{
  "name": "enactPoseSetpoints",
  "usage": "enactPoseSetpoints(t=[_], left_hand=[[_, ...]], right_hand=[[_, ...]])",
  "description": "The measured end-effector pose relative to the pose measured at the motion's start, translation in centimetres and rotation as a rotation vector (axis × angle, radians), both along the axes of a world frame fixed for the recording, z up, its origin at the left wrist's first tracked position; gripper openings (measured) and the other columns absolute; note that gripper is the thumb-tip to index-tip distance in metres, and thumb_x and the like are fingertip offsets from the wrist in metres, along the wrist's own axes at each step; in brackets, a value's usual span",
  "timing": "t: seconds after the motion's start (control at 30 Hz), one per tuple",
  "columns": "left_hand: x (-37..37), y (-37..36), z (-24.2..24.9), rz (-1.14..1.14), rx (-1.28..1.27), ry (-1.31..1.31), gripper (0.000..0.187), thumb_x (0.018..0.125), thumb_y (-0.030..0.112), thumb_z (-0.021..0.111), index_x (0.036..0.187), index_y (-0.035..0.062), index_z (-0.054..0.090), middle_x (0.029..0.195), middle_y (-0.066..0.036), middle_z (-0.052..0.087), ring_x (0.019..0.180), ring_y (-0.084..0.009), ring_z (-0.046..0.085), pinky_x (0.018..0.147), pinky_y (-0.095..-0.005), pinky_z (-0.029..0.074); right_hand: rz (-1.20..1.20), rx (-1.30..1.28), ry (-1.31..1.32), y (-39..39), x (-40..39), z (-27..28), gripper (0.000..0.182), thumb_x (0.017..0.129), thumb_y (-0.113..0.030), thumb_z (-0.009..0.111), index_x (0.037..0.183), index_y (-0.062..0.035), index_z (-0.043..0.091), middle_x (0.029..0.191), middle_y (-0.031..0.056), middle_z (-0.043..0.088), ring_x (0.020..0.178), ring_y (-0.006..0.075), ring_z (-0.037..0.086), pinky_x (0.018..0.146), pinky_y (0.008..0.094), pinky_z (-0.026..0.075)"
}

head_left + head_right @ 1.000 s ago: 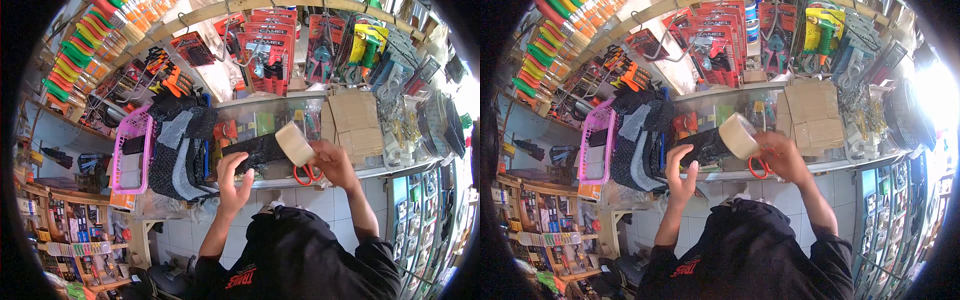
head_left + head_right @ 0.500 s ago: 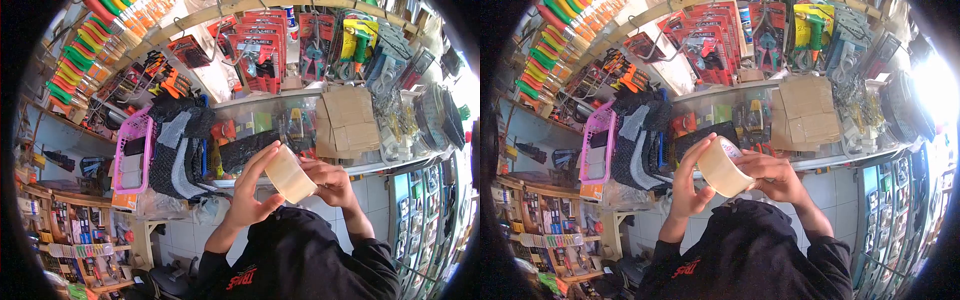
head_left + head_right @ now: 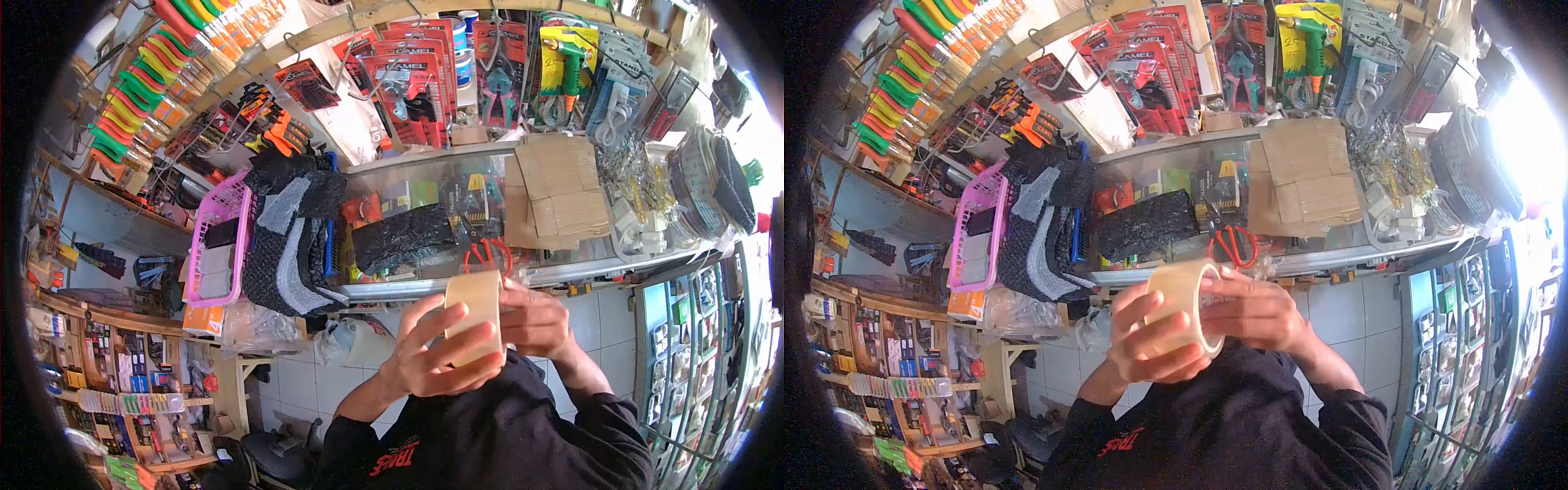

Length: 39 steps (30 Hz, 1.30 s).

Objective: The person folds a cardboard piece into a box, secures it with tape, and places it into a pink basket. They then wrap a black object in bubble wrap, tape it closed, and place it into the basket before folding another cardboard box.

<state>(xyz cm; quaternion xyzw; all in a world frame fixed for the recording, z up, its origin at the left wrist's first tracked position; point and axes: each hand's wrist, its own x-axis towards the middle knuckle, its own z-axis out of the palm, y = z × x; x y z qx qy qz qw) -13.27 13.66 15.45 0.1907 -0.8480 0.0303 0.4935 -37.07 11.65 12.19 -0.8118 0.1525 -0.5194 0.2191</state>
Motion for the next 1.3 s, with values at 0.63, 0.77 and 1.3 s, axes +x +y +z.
enactPoseSetpoints(t=[0.63, 0.77, 1.3], left_hand=[[-4.3, 4.9, -3.5, -0.749, 1.265, 0.384, 0.109, 0.085, 0.085, 0.061, 0.16, 0.0092, 0.039, 0.161, -0.027, 0.037, 0.148, -0.039, 0.041, 0.114, -0.05, 0.036], [-5.9, 4.1, -4.9, -0.818, 1.321, 0.391, 0.083, 0.102, 0.059, 0.063, 0.162, 0.0082, 0.038, 0.16, -0.02, 0.045, 0.145, -0.0328, 0.045, 0.112, -0.0469, 0.038], [-10.5, 1.1, -9.8, -0.643, 1.125, 0.67, 0.02, 0.102, 0.022, 0.075, 0.104, 0.0051, 0.064, 0.125, -0.015, 0.059, 0.127, -0.0311, 0.058, 0.113, -0.0523, 0.045]], right_hand=[[-0.003, -0.379, 0.172, 8.4, -6.8, 0.3, 0.016, 0.086, -0.007, 0.072, 0.099, -0.0026, 0.081, 0.11, 0.0112, 0.078, 0.122, 0.0279, 0.072, 0.114, 0.0517, 0.053], [0.227, 0.119, -0.206, 10.4, -6.8, -3.3, 0.013, 0.089, -0.008, 0.076, 0.095, 0.0029, 0.079, 0.109, 0.0155, 0.078, 0.122, 0.0369, 0.071, 0.114, 0.0559, 0.051], [0.482, 0.885, -1.328, 13.8, 0.6, -10.9, 0.033, 0.082, -0.001, 0.09, 0.089, -0.0113, 0.06, 0.101, 0.0035, 0.067, 0.146, 0.0329, 0.05, 0.108, 0.0428, 0.053]])
